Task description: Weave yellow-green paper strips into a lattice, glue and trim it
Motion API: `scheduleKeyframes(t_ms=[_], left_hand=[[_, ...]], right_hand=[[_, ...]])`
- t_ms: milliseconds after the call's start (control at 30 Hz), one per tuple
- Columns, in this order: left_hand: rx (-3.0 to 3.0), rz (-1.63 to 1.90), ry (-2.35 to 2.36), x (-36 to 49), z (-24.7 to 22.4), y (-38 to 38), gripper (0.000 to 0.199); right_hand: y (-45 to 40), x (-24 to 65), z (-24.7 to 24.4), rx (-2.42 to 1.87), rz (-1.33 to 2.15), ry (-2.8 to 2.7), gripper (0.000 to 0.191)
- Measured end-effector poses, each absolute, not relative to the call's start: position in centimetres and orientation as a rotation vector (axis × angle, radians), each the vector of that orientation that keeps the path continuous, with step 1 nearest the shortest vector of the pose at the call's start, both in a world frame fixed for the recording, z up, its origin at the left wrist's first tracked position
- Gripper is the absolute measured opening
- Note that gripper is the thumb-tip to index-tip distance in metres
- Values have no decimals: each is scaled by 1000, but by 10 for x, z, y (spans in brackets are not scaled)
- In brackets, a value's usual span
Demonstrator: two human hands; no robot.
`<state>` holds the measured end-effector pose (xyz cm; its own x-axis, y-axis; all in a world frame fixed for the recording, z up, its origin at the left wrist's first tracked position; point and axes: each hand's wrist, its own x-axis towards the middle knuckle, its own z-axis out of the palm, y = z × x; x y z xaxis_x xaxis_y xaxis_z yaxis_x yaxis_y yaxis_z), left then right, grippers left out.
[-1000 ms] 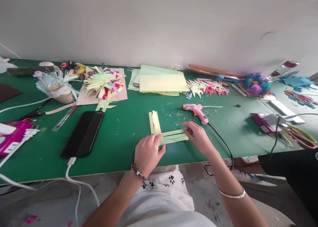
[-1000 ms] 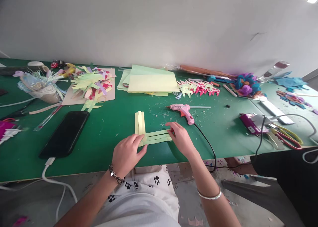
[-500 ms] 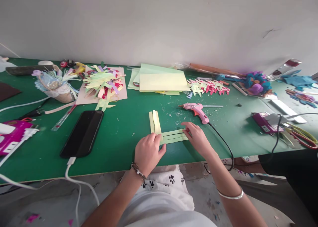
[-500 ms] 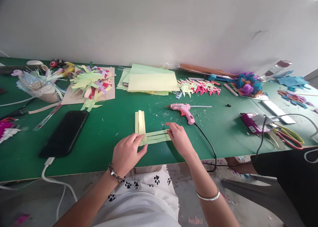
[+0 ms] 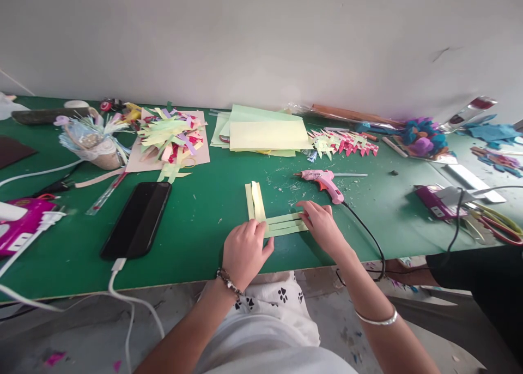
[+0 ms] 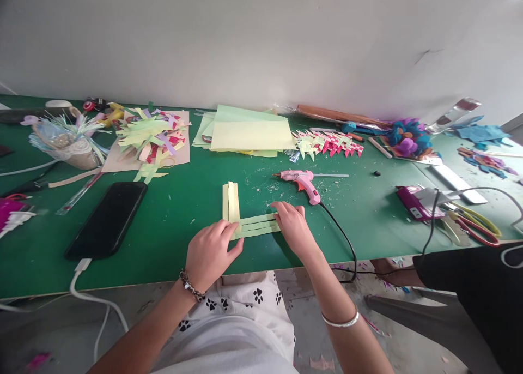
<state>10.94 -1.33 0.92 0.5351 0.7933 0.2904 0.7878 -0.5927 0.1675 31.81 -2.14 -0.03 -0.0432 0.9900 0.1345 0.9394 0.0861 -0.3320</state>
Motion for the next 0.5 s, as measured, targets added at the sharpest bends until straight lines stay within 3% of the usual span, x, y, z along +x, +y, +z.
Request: scheduleKeyframes(t_ms=[333,500], left_hand=[[2753,511,1418,110,12,-15,17],[2751,472,1429,111,12,-15,20]], right_hand=[[-24,320,-3,-1964,169,-2034,25],[-28,316,4,-2061,-146,-2010,30]])
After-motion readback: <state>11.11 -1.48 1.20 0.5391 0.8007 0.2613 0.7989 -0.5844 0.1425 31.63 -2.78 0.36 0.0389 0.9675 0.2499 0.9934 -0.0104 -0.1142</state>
